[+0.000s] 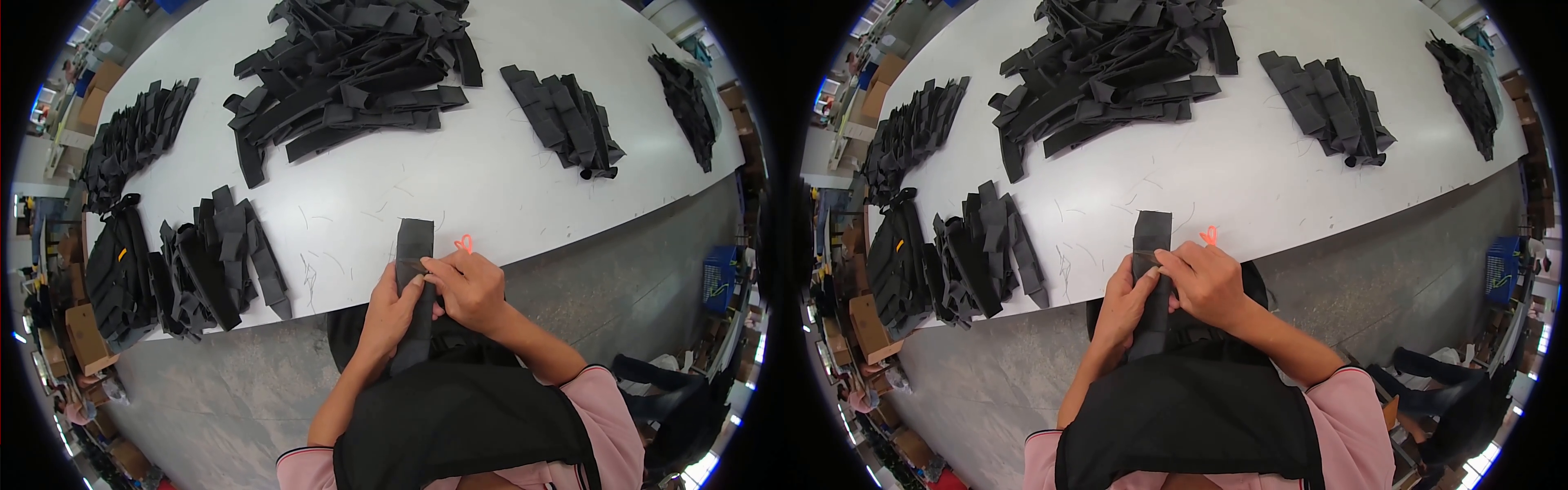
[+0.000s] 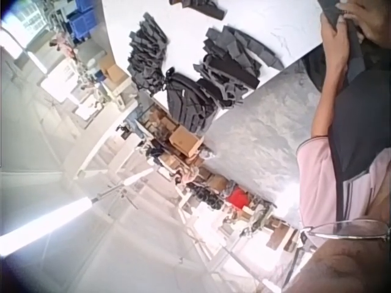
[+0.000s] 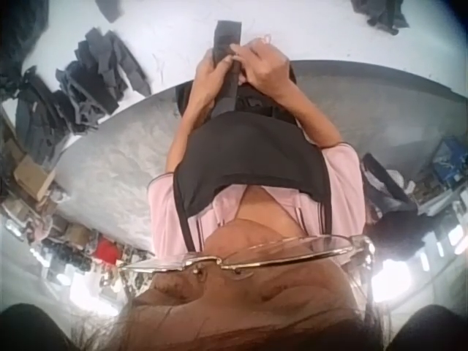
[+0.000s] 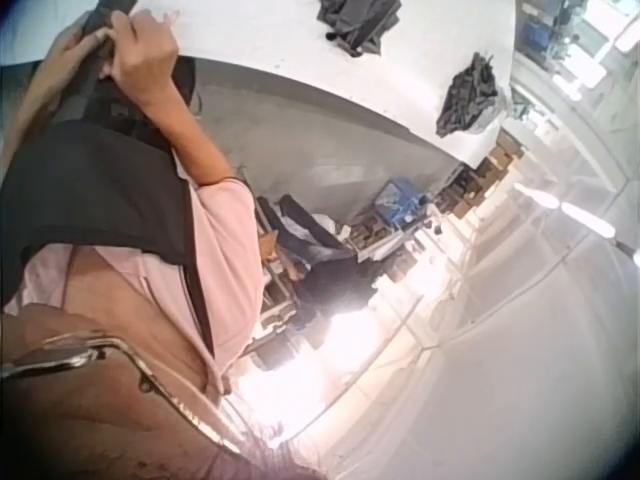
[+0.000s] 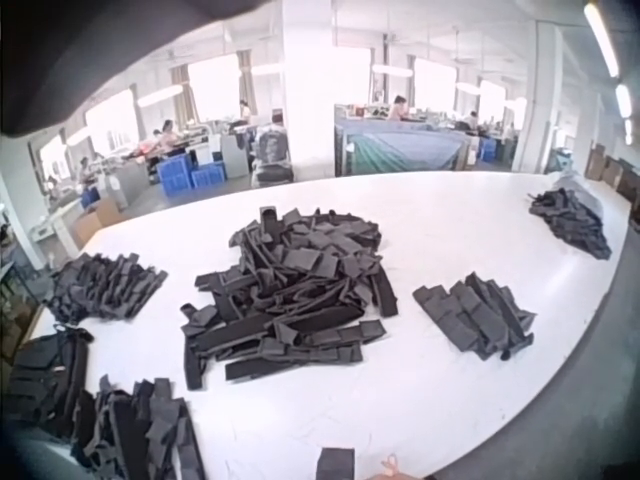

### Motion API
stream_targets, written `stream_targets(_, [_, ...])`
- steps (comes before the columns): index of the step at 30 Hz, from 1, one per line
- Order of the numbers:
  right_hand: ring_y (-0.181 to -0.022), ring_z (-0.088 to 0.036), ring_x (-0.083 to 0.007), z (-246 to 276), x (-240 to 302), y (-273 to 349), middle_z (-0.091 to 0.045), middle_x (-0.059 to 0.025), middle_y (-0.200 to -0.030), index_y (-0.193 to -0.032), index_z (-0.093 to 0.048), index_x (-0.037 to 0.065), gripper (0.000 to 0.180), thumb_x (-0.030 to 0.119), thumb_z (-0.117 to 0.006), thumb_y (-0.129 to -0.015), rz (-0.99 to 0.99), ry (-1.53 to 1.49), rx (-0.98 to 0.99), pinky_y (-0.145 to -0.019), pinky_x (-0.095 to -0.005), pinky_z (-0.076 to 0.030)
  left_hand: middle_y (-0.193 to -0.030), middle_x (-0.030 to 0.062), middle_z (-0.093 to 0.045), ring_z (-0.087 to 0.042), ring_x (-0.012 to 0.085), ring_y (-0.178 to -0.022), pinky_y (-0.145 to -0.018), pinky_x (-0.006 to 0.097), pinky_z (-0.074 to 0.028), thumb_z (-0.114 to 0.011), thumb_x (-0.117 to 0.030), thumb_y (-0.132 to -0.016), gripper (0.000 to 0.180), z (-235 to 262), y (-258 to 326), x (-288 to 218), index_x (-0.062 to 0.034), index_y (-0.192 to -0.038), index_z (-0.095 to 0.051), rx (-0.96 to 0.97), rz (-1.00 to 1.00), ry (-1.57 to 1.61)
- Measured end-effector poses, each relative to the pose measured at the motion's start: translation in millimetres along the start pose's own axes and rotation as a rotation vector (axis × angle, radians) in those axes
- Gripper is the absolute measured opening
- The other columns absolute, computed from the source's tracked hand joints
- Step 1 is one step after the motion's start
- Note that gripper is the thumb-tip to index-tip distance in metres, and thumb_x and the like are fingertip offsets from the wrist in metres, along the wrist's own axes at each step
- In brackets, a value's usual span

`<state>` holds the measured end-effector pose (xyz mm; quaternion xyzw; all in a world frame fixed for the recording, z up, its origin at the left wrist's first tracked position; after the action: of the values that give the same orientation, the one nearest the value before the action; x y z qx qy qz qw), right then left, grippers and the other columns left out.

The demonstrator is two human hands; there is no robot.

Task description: The recorder uses a handheld thread nipper or clipper to trim the edges of black foam or fabric strips in a factory setting.

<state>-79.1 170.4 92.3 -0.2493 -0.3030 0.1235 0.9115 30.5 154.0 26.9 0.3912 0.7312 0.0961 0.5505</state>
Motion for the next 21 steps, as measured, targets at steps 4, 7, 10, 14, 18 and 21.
stream_targets(4, [-0.055, -0.053, -0.0173, 12.2, -15.0, 6.5, -0.050, -0.0065, -0.070, -0.090, -0.062, 0.002, 0.023, 0.001, -0.069, -0.068, -0.305, -0.248, -0.124, -0.051, -0.0294, -0.043, -0.086, 0.0108, -0.060, -0.062, 0.0155, -0.066, -0.062, 0.027, -0.052, -0.044, -0.011, -0.095, 0.019, -1.0, 0.9, -0.8, 0.0018, -0.109, -0.044, 0.001, 0.027, -0.007])
stream_targets(7, [-0.058, -0.053, -0.0142, -17.5, -35.8, 2.6, -0.048, -0.0062, -0.072, -0.085, -0.061, 0.003, 0.020, 0.002, -0.071, -0.068, -0.597, -0.508, 0.144, -0.052, -0.0288, -0.044, -0.093, 0.0110, -0.060, -0.063, 0.0161, -0.069, -0.064, 0.027, -0.053, -0.043, -0.010, -0.095, 0.019, 3.2, -5.9, 2.9, 0.0011, -0.111, -0.043, -0.021, -0.036, -0.043])
stream_targets(10, [-0.062, -0.051, -0.0102, -33.1, -38.9, 21.6, -0.046, -0.0029, -0.073, -0.084, -0.058, 0.003, 0.020, 0.003, -0.072, -0.070, -0.817, -0.819, 0.249, -0.050, -0.0266, -0.042, -0.099, 0.0114, -0.059, -0.063, 0.0169, -0.073, -0.065, 0.028, -0.054, -0.044, -0.012, -0.096, 0.022, 4.7, -4.7, 2.3, -0.0008, -0.115, -0.041, 0.020, -0.094, -0.002])
stream_targets(14, [-0.045, -0.046, -0.0080, -38.5, -30.3, 23.1, -0.045, -0.0002, -0.063, -0.083, -0.054, 0.003, 0.011, -0.001, -0.064, -0.079, -0.708, -0.793, 0.166, -0.040, -0.0224, -0.038, -0.099, 0.0130, -0.057, -0.062, 0.0170, -0.077, -0.067, 0.029, -0.053, -0.048, -0.022, -0.096, 0.032, 3.0, 3.2, 11.5, -0.0019, -0.118, -0.037, 0.074, -0.006, 0.126])
stream_targets(18, [-0.040, -0.047, -0.0076, -50.8, -24.3, 36.9, -0.050, -0.0016, -0.063, -0.085, -0.052, 0.002, 0.012, -0.001, -0.063, -0.081, -0.828, -0.901, 0.168, -0.035, -0.0219, -0.035, -0.095, 0.0135, -0.056, -0.062, 0.0164, -0.072, -0.063, 0.028, -0.053, -0.051, -0.031, -0.094, 0.039, 7.8, 1.1, 14.4, -0.0012, -0.115, -0.037, -0.071, -0.019, 0.028])
stream_targets(21, [-0.049, -0.049, -0.0060, -59.4, -39.8, 38.5, -0.054, -0.0025, -0.067, -0.086, -0.051, 0.002, 0.014, 0.004, -0.064, -0.082, -1.059, -1.092, 0.206, -0.040, -0.0217, -0.038, -0.089, 0.0113, -0.057, -0.062, 0.0184, -0.066, -0.060, 0.029, -0.053, -0.043, -0.031, -0.098, 0.031, 6.4, -2.3, 18.3, -0.0034, -0.112, -0.040, -0.020, 0.033, 0.012])
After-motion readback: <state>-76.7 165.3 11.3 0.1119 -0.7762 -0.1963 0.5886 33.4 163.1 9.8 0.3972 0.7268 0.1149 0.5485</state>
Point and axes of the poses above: each hand's wrist, its own y-axis away from the middle knuckle, its own z-axis out of the back of the hand, x = y × z, the point moved 7 cm from there along -y, towards the middle knuckle
